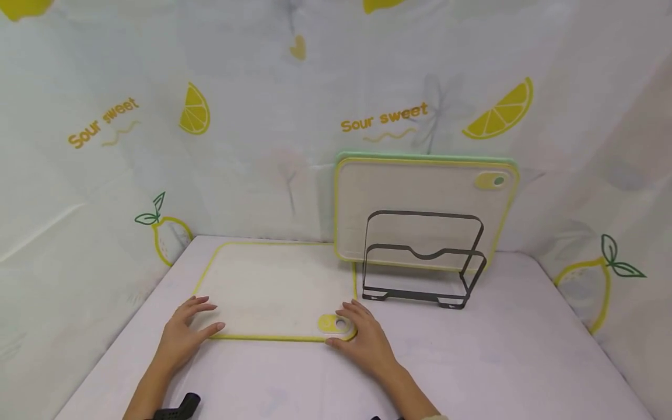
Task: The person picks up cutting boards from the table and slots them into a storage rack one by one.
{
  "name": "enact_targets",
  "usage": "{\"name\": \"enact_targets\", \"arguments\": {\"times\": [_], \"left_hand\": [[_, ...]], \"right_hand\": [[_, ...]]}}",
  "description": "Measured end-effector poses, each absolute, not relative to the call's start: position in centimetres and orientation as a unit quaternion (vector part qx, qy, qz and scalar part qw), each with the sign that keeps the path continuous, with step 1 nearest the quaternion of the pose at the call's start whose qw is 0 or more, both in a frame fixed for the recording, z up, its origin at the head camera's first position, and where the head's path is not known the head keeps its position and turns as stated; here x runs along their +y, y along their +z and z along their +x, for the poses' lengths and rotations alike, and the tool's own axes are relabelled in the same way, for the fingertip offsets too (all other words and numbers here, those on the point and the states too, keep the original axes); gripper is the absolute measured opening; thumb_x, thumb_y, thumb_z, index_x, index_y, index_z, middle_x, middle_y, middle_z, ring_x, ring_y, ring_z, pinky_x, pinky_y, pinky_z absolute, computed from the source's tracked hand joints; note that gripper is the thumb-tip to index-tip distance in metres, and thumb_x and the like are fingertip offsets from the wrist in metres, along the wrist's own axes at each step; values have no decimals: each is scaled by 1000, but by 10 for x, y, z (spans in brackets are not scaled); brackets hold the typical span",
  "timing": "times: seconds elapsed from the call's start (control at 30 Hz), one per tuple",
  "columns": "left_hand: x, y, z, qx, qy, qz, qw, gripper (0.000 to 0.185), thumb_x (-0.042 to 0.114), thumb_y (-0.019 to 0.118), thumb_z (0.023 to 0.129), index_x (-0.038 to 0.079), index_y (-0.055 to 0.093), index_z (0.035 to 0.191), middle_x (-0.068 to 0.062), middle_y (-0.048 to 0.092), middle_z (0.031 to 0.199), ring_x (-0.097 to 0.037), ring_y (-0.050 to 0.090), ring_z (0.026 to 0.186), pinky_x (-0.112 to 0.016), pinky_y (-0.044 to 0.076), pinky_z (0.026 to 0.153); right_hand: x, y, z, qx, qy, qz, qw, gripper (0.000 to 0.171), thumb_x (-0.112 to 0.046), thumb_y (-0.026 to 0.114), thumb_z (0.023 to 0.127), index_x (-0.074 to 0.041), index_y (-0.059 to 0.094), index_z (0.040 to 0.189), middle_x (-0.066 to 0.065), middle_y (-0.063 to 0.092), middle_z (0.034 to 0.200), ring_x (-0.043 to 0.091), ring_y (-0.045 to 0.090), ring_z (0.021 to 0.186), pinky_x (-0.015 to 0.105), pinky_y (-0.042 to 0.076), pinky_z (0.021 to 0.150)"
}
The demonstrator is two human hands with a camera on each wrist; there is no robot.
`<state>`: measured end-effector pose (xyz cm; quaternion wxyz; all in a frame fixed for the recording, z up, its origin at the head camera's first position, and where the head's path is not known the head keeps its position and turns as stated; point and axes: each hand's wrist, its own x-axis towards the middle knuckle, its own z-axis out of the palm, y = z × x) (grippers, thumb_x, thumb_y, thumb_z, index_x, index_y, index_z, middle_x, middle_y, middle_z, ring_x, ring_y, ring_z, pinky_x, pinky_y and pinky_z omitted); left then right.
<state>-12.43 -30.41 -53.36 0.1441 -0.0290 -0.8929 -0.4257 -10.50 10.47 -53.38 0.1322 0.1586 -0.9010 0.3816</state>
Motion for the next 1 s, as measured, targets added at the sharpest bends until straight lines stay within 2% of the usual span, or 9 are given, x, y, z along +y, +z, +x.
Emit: {"name": "enact_targets", "arguments": {"times": [0.13,0.37,0.47,0.63,0.77,1.0], "left_hand": [[-306,-532,-124,-905,-401,-27,135,49,33,90,75,10,73,113,-19,56,144,-47,30,148,-68,24,117],[-306,-530,-121,-935,-335,-43,111,59,46,91,70,10,73,113,-21,56,143,-49,36,143,-70,25,116],[-305,-532,-122,-937,-321,-60,125,60,49,92,67,12,74,112,-19,59,141,-48,42,139,-69,30,112],[-305,-537,-124,-939,-282,-101,167,62,49,95,60,15,75,108,-19,63,133,-46,53,130,-71,35,105],[-304,-540,-124,-941,-268,-104,180,61,49,95,60,16,76,107,-16,65,131,-45,53,130,-65,38,103],[-298,-536,-122,-944,-261,-87,182,68,50,94,59,15,74,114,-13,68,128,-43,56,127,-63,37,105]], "right_hand": [[107,-536,-105,-899,387,164,120,63,-41,90,73,-15,69,126,9,60,145,33,48,143,55,40,116],[105,-534,-107,-905,378,157,115,68,-41,91,70,-12,69,126,16,54,149,41,44,144,56,41,115],[104,-533,-106,-911,373,146,102,72,-44,92,67,-11,68,127,17,50,153,45,39,146,60,40,114],[102,-533,-104,-920,354,137,92,73,-46,90,69,-11,67,129,18,49,154,45,37,147,61,40,113],[101,-533,-104,-925,341,135,97,72,-46,89,70,-11,67,129,17,50,152,43,39,147,60,41,113],[100,-533,-102,-925,330,155,108,66,-42,86,75,-13,66,131,14,53,150,42,38,147,61,43,111]]}}
